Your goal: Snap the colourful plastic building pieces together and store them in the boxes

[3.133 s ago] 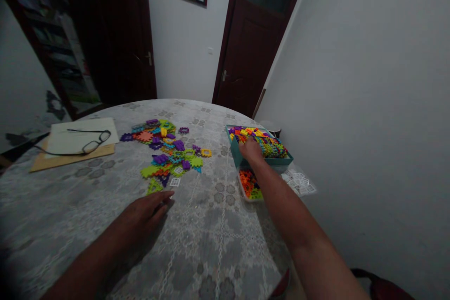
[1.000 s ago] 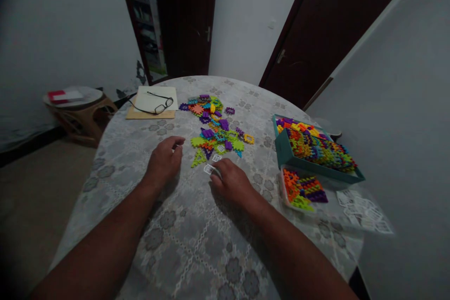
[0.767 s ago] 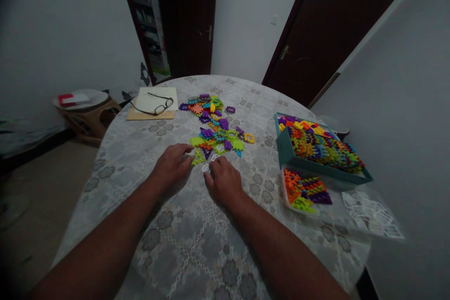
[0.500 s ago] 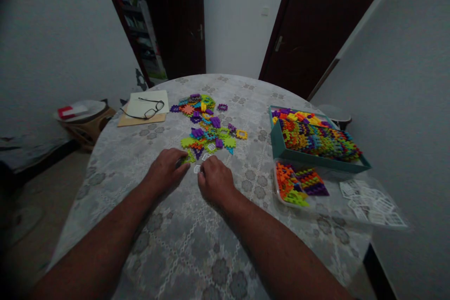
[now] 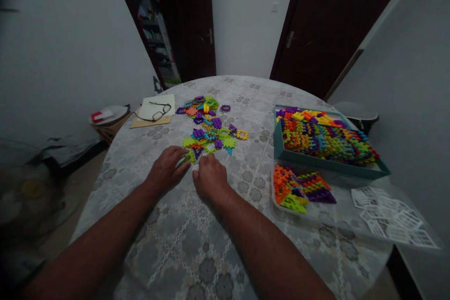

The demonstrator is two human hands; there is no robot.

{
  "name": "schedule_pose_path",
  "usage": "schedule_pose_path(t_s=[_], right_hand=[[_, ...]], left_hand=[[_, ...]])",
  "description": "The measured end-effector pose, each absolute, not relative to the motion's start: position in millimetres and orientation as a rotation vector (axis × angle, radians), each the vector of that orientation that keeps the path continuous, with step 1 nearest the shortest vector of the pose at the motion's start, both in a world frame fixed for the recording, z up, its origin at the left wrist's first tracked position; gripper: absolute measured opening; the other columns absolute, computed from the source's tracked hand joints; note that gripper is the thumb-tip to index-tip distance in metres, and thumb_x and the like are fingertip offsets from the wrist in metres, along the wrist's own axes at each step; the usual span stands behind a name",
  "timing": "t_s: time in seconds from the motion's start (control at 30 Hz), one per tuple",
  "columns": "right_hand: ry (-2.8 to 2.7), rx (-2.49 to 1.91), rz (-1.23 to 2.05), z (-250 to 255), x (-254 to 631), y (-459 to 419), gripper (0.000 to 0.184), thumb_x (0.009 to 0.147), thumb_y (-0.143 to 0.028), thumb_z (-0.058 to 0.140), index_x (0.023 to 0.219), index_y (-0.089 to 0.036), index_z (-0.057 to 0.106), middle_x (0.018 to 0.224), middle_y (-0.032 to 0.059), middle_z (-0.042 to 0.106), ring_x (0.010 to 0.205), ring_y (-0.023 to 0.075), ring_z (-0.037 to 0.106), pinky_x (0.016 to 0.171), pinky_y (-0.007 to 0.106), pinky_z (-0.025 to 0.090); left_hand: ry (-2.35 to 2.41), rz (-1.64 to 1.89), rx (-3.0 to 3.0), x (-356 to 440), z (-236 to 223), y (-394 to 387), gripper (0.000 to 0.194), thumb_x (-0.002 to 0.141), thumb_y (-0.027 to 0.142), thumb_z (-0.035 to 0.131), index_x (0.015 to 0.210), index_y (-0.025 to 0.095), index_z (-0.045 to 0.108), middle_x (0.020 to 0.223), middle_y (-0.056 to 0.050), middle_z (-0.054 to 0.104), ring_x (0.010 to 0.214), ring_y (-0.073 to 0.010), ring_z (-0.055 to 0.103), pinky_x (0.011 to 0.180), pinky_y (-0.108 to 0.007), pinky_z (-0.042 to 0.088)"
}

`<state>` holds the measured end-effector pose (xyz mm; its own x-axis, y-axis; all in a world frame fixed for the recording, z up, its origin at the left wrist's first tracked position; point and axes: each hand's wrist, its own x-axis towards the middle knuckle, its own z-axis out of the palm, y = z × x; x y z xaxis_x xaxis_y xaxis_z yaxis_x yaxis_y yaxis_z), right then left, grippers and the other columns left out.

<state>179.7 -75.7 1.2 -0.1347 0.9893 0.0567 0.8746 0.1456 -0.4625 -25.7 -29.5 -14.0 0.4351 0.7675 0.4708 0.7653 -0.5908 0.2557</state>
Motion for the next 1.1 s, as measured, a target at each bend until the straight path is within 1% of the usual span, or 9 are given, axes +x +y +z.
schedule_pose_path(t_s=[0.17, 0.3, 0.37, 0.43, 0.53, 0.63, 0.73, 0.87, 1.1], right_hand=[[-2.064, -1.735, 0.489, -1.3, 186.2, -76.1, 0.024, 0.101, -0.035, 0.071, 0.121, -0.023, 0.066, 0.128, 0.0116, 0.072, 0.113, 0.0278, 0.071, 0.091, 0.036, 0.052], [-1.997, -1.591, 0.562, -10.0, 193.4, -78.7, 0.012, 0.103, -0.028, 0.068, 0.115, -0.026, 0.066, 0.110, 0.0041, 0.077, 0.100, 0.0235, 0.072, 0.086, 0.032, 0.049], [-1.941, -1.472, 0.614, -15.1, 197.2, -78.4, 0.005, 0.105, -0.027, 0.066, 0.110, -0.027, 0.066, 0.107, 0.0017, 0.079, 0.096, 0.0210, 0.072, 0.085, 0.030, 0.050], [-1.897, -1.366, 0.645, -19.9, 200.9, -75.5, 0.004, 0.106, -0.025, 0.064, 0.107, -0.026, 0.067, 0.106, 0.0013, 0.079, 0.095, 0.0201, 0.072, 0.087, 0.029, 0.052], [-1.897, -1.324, 0.500, -25.1, 206.2, -66.8, 0.014, 0.105, -0.019, 0.062, 0.114, -0.024, 0.072, 0.111, 0.0066, 0.079, 0.106, 0.0234, 0.072, 0.098, 0.033, 0.054], [-1.963, -1.437, 0.247, -25.9, 209.7, -58.1, 0.025, 0.106, -0.019, 0.061, 0.126, -0.021, 0.075, 0.124, 0.0143, 0.075, 0.122, 0.0292, 0.066, 0.110, 0.041, 0.052], [-2.075, -1.592, 0.134, -22.4, 208.9, -54.9, 0.023, 0.107, -0.025, 0.064, 0.125, -0.024, 0.078, 0.124, 0.0157, 0.071, 0.121, 0.0320, 0.063, 0.108, 0.044, 0.052], [-2.139, -1.680, 0.105, -17.8, 205.7, -56.5, 0.016, 0.107, -0.029, 0.066, 0.117, -0.023, 0.077, 0.121, 0.0152, 0.071, 0.120, 0.0320, 0.063, 0.104, 0.042, 0.052], [-2.040, -1.811, 0.097, -19.6, 201.6, -54.5, 0.020, 0.108, -0.032, 0.064, 0.120, -0.019, 0.073, 0.124, 0.0176, 0.072, 0.117, 0.0323, 0.065, 0.100, 0.041, 0.051]], left_hand=[[1.324, 0.873, 2.684, -21.7, -7.0, -35.3, 0.023, 0.106, 0.033, 0.062, 0.121, 0.021, 0.075, 0.119, -0.015, 0.075, 0.115, -0.0319, 0.068, 0.104, -0.048, 0.057], [1.197, 0.858, 2.661, -14.9, -3.1, -39.2, 0.027, 0.106, 0.034, 0.062, 0.125, 0.020, 0.076, 0.119, -0.015, 0.079, 0.113, -0.0301, 0.072, 0.104, -0.046, 0.058], [1.157, 0.818, 2.633, -11.6, -3.9, -40.4, 0.029, 0.107, 0.035, 0.061, 0.128, 0.020, 0.075, 0.117, -0.014, 0.080, 0.109, -0.0286, 0.074, 0.100, -0.043, 0.059], [1.123, 0.803, 2.584, -9.7, -6.8, -40.7, 0.027, 0.108, 0.034, 0.060, 0.126, 0.021, 0.076, 0.112, -0.011, 0.081, 0.104, -0.0263, 0.075, 0.095, -0.040, 0.060], [1.124, 0.893, 2.538, -10.3, -12.1, -40.1, 0.019, 0.106, 0.029, 0.060, 0.114, 0.021, 0.076, 0.103, -0.009, 0.080, 0.096, -0.0242, 0.075, 0.089, -0.037, 0.060], [1.194, 1.071, 2.526, -13.3, -14.7, -39.2, 0.014, 0.104, 0.024, 0.059, 0.107, 0.020, 0.072, 0.101, -0.009, 0.078, 0.094, -0.0244, 0.074, 0.088, -0.037, 0.060], [1.225, 1.191, 2.484, -15.5, -14.1, -38.6, 0.014, 0.106, 0.023, 0.056, 0.106, 0.020, 0.069, 0.101, -0.009, 0.075, 0.092, -0.0236, 0.072, 0.087, -0.036, 0.059], [1.193, 1.232, 2.442, -15.7, -12.8, -38.5, 0.013, 0.107, 0.022, 0.055, 0.106, 0.021, 0.068, 0.101, -0.008, 0.074, 0.093, -0.0227, 0.071, 0.088, -0.036, 0.059], [1.060, 1.130, 2.452, -12.1, -13.8, -43.0, 0.009, 0.106, 0.018, 0.059, 0.108, 0.020, 0.068, 0.101, -0.007, 0.074, 0.095, -0.0219, 0.072, 0.088, -0.034, 0.058]])
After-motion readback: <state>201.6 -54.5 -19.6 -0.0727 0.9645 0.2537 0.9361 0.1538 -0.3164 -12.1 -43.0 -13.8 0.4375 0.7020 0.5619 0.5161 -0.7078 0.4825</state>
